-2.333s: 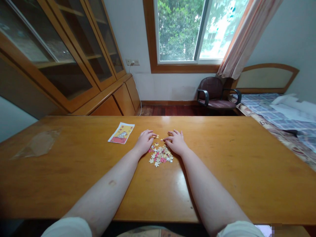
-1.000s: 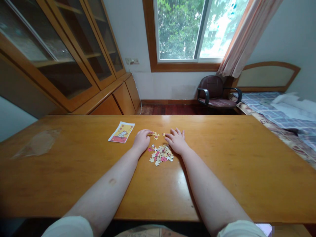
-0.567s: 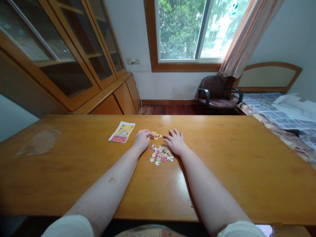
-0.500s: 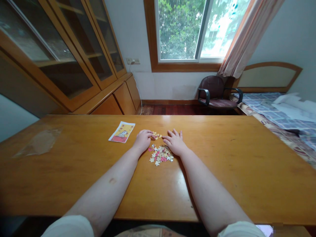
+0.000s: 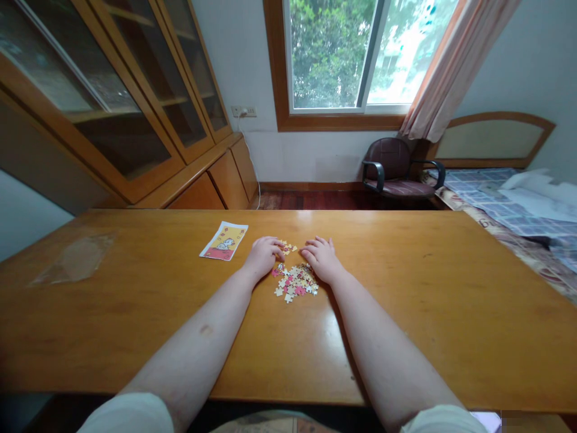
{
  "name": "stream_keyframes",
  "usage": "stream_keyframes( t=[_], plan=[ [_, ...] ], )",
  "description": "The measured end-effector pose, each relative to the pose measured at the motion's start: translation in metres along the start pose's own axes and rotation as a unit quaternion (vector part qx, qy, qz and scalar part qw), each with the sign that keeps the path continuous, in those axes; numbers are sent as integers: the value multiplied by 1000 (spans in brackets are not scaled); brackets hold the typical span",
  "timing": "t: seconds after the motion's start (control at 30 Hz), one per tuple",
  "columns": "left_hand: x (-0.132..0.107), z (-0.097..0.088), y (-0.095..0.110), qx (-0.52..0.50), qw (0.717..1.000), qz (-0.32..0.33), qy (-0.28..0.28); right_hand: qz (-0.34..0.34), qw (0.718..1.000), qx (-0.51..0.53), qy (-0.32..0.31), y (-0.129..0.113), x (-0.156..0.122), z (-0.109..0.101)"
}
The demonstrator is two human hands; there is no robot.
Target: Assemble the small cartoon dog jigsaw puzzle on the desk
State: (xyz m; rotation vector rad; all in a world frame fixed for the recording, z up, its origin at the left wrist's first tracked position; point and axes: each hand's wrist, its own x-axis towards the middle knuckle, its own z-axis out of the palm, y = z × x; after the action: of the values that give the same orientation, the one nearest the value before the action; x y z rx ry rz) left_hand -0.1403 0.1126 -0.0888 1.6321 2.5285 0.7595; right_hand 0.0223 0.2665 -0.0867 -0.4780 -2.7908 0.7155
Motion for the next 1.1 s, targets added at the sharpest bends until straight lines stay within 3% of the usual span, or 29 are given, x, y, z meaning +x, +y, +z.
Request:
stream_keyframes(
  t=[0.17,0.33,0.5,0.7,0.87,1.1],
  plan=[
    [0,2,-2,-9,999,23,-28,-16,1000,8,-1,1,1,-1],
    [1,6,-1,7,998,49,-49,-56,997,13,-47,-4,0,-4],
    [-1,6,5,24,999,15,-38,-55,997,-12,-60,-8,-2,-5],
    [-4,2,12,53,994,-33,-87,18,999,-46,-7,-3,0,-2],
    [-4,-5,11,56,992,-75,-83,97,993,-55,48,4,2,-1],
    [-8,-9,8,25,982,-35,-184,67,996,-15,64,8,3,4]
  ],
)
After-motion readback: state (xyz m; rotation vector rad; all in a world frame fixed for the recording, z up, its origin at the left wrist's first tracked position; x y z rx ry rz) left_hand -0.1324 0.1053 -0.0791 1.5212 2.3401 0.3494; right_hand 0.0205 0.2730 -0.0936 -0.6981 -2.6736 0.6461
